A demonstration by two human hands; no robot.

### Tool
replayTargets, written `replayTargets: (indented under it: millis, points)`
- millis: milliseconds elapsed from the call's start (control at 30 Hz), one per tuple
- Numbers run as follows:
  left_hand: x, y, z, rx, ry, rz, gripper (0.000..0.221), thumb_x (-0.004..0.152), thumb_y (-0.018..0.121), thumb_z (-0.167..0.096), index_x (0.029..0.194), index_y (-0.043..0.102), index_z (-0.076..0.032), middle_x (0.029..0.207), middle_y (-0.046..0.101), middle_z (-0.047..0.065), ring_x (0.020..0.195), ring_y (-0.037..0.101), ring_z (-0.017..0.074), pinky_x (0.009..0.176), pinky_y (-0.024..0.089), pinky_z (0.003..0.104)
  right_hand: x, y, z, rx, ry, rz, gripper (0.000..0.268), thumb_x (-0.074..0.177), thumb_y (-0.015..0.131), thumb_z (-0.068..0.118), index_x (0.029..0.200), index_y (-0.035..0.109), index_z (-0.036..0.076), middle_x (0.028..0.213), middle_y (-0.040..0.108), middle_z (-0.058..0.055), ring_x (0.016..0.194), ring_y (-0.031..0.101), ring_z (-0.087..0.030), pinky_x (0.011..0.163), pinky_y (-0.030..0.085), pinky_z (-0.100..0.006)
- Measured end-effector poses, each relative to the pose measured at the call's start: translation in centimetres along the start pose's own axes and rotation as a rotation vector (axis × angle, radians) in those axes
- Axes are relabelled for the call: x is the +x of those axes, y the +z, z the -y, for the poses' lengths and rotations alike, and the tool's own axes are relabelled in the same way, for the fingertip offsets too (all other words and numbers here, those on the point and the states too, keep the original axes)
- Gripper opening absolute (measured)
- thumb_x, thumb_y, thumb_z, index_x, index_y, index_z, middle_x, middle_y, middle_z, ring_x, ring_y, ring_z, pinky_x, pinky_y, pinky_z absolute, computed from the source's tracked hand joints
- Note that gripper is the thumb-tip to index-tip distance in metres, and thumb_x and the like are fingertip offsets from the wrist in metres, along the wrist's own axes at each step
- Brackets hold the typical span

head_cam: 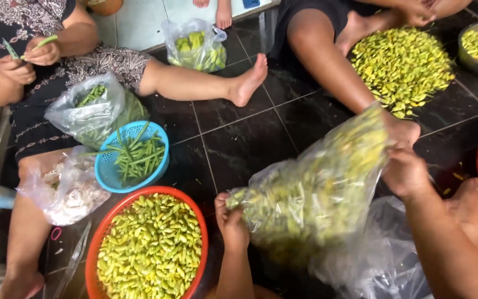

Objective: People sitting on the floor picking small yellow flower buds from stems and sorting them into various containers.

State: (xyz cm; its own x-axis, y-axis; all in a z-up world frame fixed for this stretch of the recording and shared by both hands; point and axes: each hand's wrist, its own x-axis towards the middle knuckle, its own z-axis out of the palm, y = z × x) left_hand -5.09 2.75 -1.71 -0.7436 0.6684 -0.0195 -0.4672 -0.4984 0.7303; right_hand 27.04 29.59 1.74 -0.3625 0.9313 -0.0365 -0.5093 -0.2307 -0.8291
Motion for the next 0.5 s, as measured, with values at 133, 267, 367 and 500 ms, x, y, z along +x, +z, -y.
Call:
replayTargets:
  millis: [133,267,367,500]
  points:
    - [0.4,-0.6,-0.1,0.166,-0.051,-0.085,0.053,0.077,0.042,0.004,0.128,0.056,-0.002,0.127,0.052,0.009,0.112,0.044,0.0207,0.102,0.029,0.031,1.6,-2.8,-4.4,-0.282,0.258,-0.172,0.022,0.106,0.058,0.038,0.114,0.055,0.017,0.078,0.051,-0.006,0.067,0.051,-0.019,0.064,0.046,-0.034]
    - [0.5,0.8,-0.7,0.134,0.060,-0.121,0.033,0.092,0.065,-0.004,0.123,0.054,-0.005,0.090,0.058,0.006,0.082,0.061,0.0172,0.074,0.048,0.028,1.9,0.6,-6.4,-0.667,0.221,-0.146,0.073,0.097,0.077,0.041,0.141,0.052,-0.011,0.102,0.060,-0.023,0.083,0.062,-0.027,0.070,0.061,-0.039]
    - [1.2,-1.5,1.1,0.414,0.015,-0.202,0.038,0.096,0.069,-0.004,0.127,0.049,-0.004,0.103,0.053,0.002,0.088,0.057,0.0136,0.067,0.052,0.025,5.0,-0.5,-7.4,-1.170,0.240,-0.155,0.069,0.093,0.079,0.059,0.131,0.069,0.003,0.096,0.074,-0.018,0.088,0.072,-0.030,0.070,0.059,-0.045]
    - [3.1,-6.2,4.1,0.919,-0.121,-0.433,0.074,0.096,0.072,-0.031,0.153,0.037,-0.001,0.144,0.043,0.023,0.131,0.050,0.0351,0.104,0.046,0.049,8.2,-2.4,-8.4,-1.540,0.349,-0.365,0.081,0.087,0.073,0.068,0.137,0.065,0.006,0.125,0.070,-0.024,0.118,0.066,-0.043,0.094,0.055,-0.057]
